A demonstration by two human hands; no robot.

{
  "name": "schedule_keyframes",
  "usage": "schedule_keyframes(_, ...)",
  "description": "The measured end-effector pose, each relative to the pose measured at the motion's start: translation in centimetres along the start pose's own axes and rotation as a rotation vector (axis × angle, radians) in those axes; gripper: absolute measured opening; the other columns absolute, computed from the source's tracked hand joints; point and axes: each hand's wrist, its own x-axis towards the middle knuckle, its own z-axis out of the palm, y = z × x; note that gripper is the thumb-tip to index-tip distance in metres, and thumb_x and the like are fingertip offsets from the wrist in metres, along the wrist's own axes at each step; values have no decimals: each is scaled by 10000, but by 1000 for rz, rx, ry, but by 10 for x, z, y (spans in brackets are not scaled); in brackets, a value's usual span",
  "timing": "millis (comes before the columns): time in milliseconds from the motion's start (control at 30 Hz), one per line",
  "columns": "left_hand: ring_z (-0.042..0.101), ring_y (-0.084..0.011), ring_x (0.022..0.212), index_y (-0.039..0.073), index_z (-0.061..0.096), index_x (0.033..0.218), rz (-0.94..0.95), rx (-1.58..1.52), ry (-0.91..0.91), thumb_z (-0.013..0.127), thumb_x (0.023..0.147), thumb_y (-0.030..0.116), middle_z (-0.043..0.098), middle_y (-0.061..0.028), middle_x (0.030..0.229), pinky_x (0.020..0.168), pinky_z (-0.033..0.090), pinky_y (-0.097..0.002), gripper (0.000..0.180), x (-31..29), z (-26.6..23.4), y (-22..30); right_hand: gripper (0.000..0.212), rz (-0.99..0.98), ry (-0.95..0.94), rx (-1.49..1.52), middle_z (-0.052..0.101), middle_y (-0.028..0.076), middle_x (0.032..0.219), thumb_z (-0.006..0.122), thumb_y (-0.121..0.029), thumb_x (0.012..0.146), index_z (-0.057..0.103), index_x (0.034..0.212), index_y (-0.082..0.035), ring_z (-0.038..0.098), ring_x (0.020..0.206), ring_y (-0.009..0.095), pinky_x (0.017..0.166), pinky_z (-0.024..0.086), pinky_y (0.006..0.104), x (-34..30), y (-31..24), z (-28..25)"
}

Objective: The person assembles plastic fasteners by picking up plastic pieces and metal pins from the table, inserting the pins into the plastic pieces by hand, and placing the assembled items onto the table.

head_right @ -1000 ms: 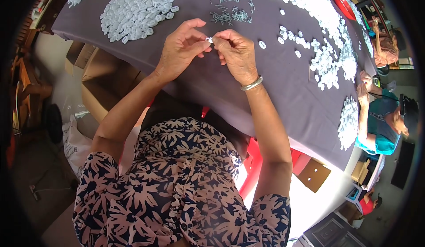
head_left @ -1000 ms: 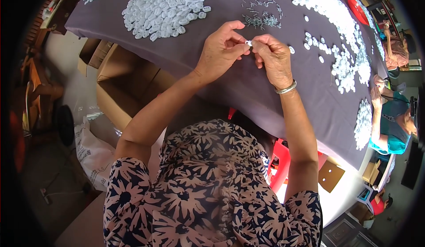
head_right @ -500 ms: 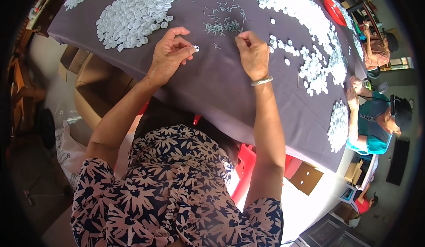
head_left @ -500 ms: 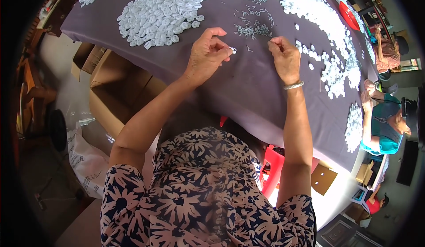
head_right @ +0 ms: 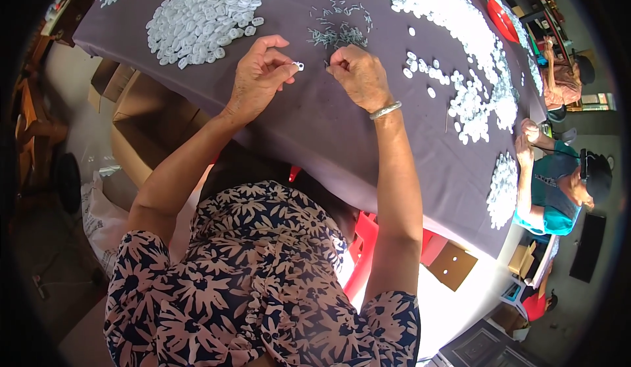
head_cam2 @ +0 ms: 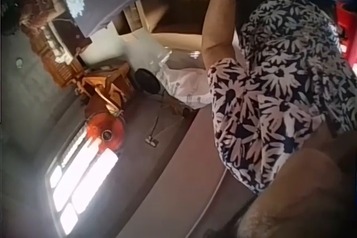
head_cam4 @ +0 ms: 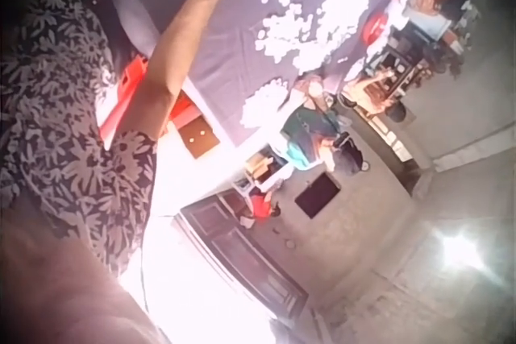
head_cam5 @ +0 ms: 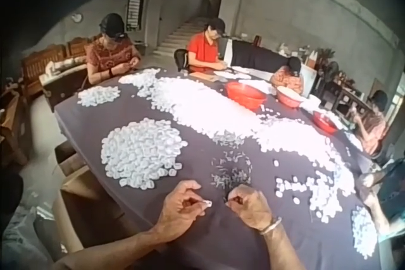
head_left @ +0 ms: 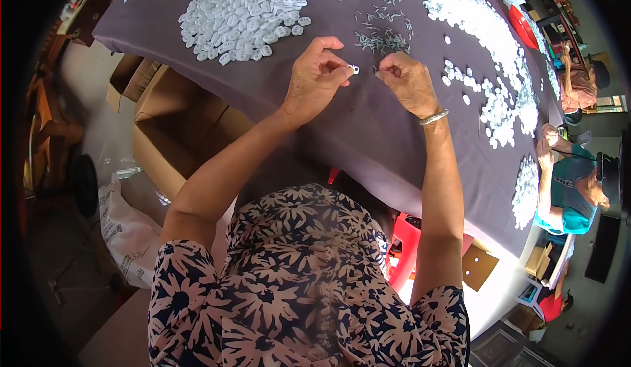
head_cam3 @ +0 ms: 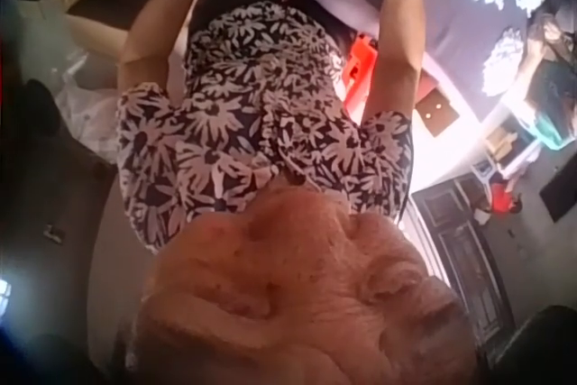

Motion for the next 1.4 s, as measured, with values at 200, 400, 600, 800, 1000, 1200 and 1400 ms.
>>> schedule_keyframes(200, 587, -71, 675, 23, 472, 1164, 5, -32, -57, 654, 822, 33, 630, -23, 799, 545, 439, -200, 387, -2, 5, 5, 40, 101, -39, 470, 533, -35, 719, 619, -46, 856, 601, 829, -24, 435, 627, 40, 547, 369, 205, -11, 7, -14)
schedule_keyframes(400, 587, -73, 670, 32, 461, 1175, -1, -50, -111, 664, 829, 47, 626, -21, 794, 548, 444, -200, 402, -3, 12, 5, 61, 135, -3, 770, 546, -26, 740, 585, -74, 905, 617, 874, -32, 471, 653, 42, 561, 394, 192, -12, -18, -5)
schedule_keyframes(600, 587, -73, 673, 34, 454, 1188, -11, -32, -124, 660, 833, 52, 624, -22, 805, 549, 449, -203, 411, -2, 11, 1, 109, 107, -8, 654, 615, -7, 794, 618, -108, 892, 667, 950, -31, 526, 685, 54, 596, 438, 194, -12, -19, 5)
schedule_keyframes(800, 589, -72, 673, 26, 446, 1205, 3, 21, -123, 648, 832, 40, 622, -19, 798, 545, 450, -205, 424, -2, 11, -1, 120, 160, 2, 680, 644, -4, 792, 642, -136, 879, 693, 934, -42, 545, 703, 55, 613, 450, 205, -12, -19, 8)
schedule_keyframes(1000, 590, -74, 670, 19, 441, 1210, -3, 69, -133, 663, 831, 58, 621, -13, 785, 546, 450, -204, 441, -2, 11, -2, 147, 139, -28, 621, 623, -28, 755, 653, -187, 878, 698, 920, -53, 539, 680, 55, 597, 443, 194, -13, -21, 11)
schedule_keyframes(1200, 589, -74, 669, 12, 434, 1216, -5, 61, -131, 670, 827, 54, 621, -7, 765, 547, 451, -207, 457, -1, 11, -3, 138, 109, -38, 621, 616, -28, 749, 649, -180, 883, 696, 913, -54, 530, 653, 53, 595, 446, 194, -13, -20, 14)
schedule_keyframes(1400, 591, -82, 670, -22, 480, 1141, 19, 96, -100, 679, 812, 37, 584, -41, 964, 559, 471, -213, 389, -1, 11, -8, 117, 66, -27, 539, 607, -29, 761, 629, -138, 897, 668, 904, -28, 519, 654, 40, 602, 443, 194, -13, -22, 17)
